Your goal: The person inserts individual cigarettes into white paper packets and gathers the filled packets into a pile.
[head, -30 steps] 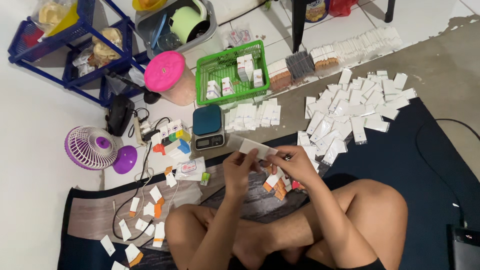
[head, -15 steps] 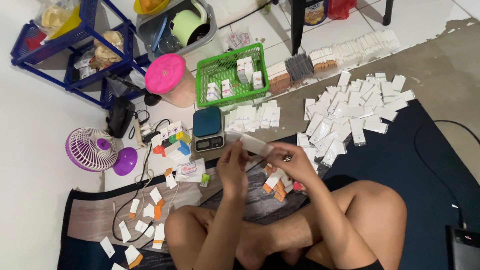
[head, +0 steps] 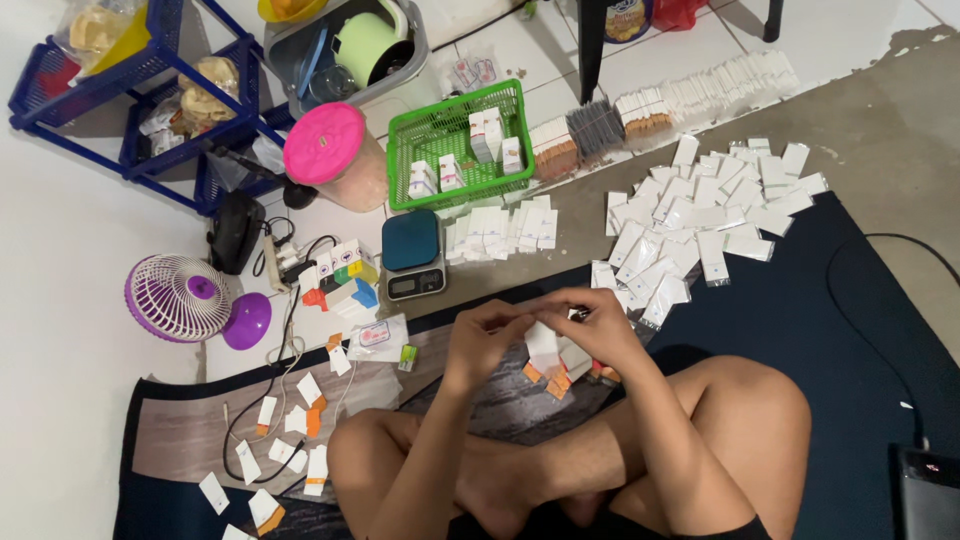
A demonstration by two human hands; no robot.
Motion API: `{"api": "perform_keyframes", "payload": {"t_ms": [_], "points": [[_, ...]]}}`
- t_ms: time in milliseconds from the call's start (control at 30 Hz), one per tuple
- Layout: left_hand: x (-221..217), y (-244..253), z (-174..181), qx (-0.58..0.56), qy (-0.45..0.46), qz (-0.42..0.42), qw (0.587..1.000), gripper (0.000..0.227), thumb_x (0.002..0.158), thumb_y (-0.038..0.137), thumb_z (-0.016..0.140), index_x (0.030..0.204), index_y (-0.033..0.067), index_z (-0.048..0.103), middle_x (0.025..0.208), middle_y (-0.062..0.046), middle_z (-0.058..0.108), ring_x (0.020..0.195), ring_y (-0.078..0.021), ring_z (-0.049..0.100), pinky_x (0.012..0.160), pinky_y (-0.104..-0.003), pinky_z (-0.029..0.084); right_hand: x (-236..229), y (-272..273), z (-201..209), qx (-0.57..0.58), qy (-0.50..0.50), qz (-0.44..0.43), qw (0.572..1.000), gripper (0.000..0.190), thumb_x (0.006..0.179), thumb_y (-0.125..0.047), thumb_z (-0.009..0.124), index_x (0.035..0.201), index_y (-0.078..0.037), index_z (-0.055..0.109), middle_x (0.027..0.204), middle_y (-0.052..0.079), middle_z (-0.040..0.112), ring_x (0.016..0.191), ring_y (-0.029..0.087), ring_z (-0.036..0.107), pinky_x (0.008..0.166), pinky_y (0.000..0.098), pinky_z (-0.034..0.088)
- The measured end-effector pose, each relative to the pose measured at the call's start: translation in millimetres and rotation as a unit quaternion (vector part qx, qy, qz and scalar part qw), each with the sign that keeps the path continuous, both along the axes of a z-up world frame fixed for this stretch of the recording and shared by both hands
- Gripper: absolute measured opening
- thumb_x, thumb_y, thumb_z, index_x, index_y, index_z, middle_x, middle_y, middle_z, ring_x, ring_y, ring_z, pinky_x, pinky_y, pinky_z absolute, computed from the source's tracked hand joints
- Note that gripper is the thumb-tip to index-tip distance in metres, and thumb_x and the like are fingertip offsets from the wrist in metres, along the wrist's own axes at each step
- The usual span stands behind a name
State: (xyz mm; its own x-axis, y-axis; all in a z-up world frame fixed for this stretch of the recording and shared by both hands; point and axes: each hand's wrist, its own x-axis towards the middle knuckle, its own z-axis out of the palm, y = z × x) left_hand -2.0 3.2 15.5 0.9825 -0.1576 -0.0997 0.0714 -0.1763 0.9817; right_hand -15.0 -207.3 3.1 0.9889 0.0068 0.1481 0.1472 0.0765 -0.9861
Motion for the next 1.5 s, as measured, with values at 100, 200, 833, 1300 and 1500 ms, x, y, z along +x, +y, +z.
{"api": "perform_keyframes", "payload": {"t_ms": [100, 200, 833, 1300, 1500], "points": [[-3, -4, 15, -0.036, -0.037, 0.019, 0.999, 0.011, 0.094, -0.002, 0.093, 0.104, 0.0009, 0.092, 0.094, -0.015, 0.086, 0.091, -0.0241, 0.084, 0.073, -0.041, 0.071, 2, 7, 6, 0.066, 0.024, -0.013, 0.997, 0.012, 0.094, 0.000, 0.089, 0.105, -0.004, 0.091, 0.071, 0.012, 0.078, 0.056, 0.013, 0.069, 0.041, 0.0196, 0.048], [-3, -5, 4, -0.077, -0.056, 0.030, 0.995, 0.011, 0.095, -0.007, 0.090, 0.104, -0.0010, 0.091, 0.091, -0.016, 0.080, 0.090, -0.0317, 0.086, 0.069, -0.044, 0.074, 4, 11, -11, 0.121, 0.013, -0.024, 0.992, 0.009, 0.092, 0.004, 0.088, 0.099, -0.002, 0.089, 0.072, 0.016, 0.078, 0.053, 0.017, 0.071, 0.036, 0.0215, 0.050], [-30, -30, -17, -0.190, 0.018, 0.087, 0.978, 0.026, 0.118, 0.016, 0.060, 0.131, 0.0004, 0.077, 0.101, -0.011, 0.076, 0.091, -0.0204, 0.078, 0.067, -0.034, 0.067, 8, 15, -39, 0.162, 0.001, -0.031, 0.986, 0.021, 0.091, 0.008, 0.086, 0.109, 0.001, 0.077, 0.071, 0.017, 0.077, 0.043, 0.014, 0.063, 0.038, 0.0226, 0.050], [-20, -26, -48, -0.156, -0.004, 0.160, 0.975, 0.015, 0.093, 0.007, 0.098, 0.106, 0.0040, 0.092, 0.086, -0.006, 0.082, 0.078, -0.0169, 0.078, 0.069, -0.033, 0.065, 5, -5, -9, 0.181, 0.019, -0.137, 0.974, 0.028, 0.098, -0.001, 0.081, 0.125, -0.002, 0.072, 0.103, 0.015, 0.082, 0.041, 0.013, 0.058, 0.030, 0.0223, 0.047], [-40, -37, -88, -0.354, 0.038, -0.128, 0.926, 0.019, 0.086, -0.017, 0.090, 0.096, -0.0066, 0.078, 0.087, -0.018, 0.072, 0.078, -0.0193, 0.071, 0.070, -0.029, 0.054, 20, -14, -48, 0.534, 0.122, -0.176, 0.818, 0.036, 0.083, -0.001, 0.059, 0.112, -0.018, 0.047, 0.091, -0.007, 0.051, 0.064, 0.004, 0.042, 0.045, 0.0149, 0.026]]}}
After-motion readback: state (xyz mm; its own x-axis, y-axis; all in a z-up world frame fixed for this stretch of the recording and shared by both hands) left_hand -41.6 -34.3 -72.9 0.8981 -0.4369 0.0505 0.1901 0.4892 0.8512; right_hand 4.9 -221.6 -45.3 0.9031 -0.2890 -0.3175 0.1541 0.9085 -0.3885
